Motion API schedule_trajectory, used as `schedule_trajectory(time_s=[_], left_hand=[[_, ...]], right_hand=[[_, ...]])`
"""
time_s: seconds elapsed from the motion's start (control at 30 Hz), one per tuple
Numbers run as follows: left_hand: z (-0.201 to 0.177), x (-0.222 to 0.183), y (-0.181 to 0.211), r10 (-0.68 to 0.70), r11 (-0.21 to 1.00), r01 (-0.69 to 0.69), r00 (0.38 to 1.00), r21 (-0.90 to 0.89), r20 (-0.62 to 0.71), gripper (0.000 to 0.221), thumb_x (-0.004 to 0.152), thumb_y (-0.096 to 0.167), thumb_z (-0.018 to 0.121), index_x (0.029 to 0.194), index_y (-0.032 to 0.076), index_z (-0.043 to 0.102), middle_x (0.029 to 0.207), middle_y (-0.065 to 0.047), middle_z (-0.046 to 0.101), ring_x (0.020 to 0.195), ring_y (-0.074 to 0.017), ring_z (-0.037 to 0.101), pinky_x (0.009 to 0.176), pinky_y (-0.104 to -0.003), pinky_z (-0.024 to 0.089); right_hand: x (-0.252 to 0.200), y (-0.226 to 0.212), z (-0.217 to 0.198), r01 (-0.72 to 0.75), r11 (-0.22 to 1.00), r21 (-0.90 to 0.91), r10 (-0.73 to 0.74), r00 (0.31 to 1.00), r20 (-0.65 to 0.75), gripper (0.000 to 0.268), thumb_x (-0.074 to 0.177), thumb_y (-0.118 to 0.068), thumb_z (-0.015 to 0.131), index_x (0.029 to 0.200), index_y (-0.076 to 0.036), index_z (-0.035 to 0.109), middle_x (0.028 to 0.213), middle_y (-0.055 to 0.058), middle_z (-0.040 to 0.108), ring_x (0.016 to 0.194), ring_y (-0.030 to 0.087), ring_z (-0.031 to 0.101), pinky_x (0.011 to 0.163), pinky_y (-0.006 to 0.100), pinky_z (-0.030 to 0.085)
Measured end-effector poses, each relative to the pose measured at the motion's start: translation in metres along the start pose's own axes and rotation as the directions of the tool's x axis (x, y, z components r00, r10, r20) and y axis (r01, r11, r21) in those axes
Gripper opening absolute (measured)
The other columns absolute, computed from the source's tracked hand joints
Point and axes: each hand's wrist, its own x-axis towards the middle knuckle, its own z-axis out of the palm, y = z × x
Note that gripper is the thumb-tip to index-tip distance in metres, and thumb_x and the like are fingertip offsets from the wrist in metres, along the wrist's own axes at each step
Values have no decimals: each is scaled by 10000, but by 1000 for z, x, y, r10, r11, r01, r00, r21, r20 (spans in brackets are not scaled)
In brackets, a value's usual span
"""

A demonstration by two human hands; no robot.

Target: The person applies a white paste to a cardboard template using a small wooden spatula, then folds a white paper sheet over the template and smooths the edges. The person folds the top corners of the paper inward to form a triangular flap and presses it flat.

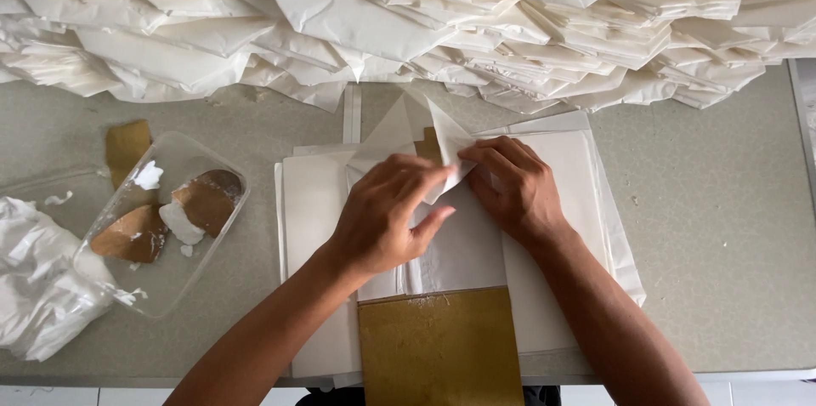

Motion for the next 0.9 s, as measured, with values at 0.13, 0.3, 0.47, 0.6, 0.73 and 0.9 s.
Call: schedule_trajectory(time_s=[0.13, 0.3, 0.47, 0.6, 0.73, 0.9], left_hand=[[4, -14, -22, -22, 999, 22, 1000, 40, -18, 782, 735, 106, 898, 1419, 18, 531, 1304, -226, 585, 1200, -426, 602, 928, -511, 576], [-16, -17, -41, -138, 985, 131, 989, 110, 61, 646, 663, 17, 908, 1220, 6, 581, 1074, -176, 608, 1018, -381, 667, 796, -460, 616], [-27, -15, -46, -116, 961, 82, 987, 266, 115, 313, 724, 23, 840, 942, 132, 644, 790, -33, 638, 728, -237, 692, 649, -349, 614], [-20, -22, -57, 25, 965, -37, 998, 259, 52, 243, 768, 6, 742, 707, 178, 581, 646, 51, 528, 624, -184, 601, 607, -308, 535], [-23, -19, -56, 34, 978, -42, 999, 206, 41, 267, 758, -17, 746, 652, 176, 596, 635, 59, 549, 632, -178, 606, 615, -313, 524], [-36, -10, -42, 18, 999, -23, 990, 37, 142, 167, 787, 13, 768, 760, 159, 690, 795, 11, 656, 764, -232, 668, 694, -365, 548]], right_hand=[[-9, 9, 7, 60, 998, 13, -59, 998, -26, 227, 848, 32, 748, 1042, -85, 752, 993, 139, 717, 973, 351, 724, 782, 410, 605], [3, -9, -1, 114, 990, 79, -109, 992, -68, 163, 844, 21, 767, 991, -48, 777, 932, 168, 737, 874, 367, 741, 748, 437, 609], [6, -13, 0, 110, 992, 66, -107, 993, -50, 153, 806, 67, 762, 913, -39, 790, 868, 147, 747, 817, 351, 744, 724, 442, 616], [6, -11, 0, 110, 992, 65, -108, 994, -30, 141, 792, 71, 756, 858, -47, 796, 836, 116, 767, 812, 339, 756, 711, 448, 611], [5, -14, -2, 118, 990, 82, -119, 993, -2, 143, 813, 59, 735, 876, -50, 802, 869, 130, 778, 863, 353, 767, 743, 461, 610], [11, -26, -8, 138, 982, 126, -146, 988, 55, 158, 802, 26, 746, 906, -77, 806, 995, 162, 774, 961, 400, 749, 791, 521, 594]])
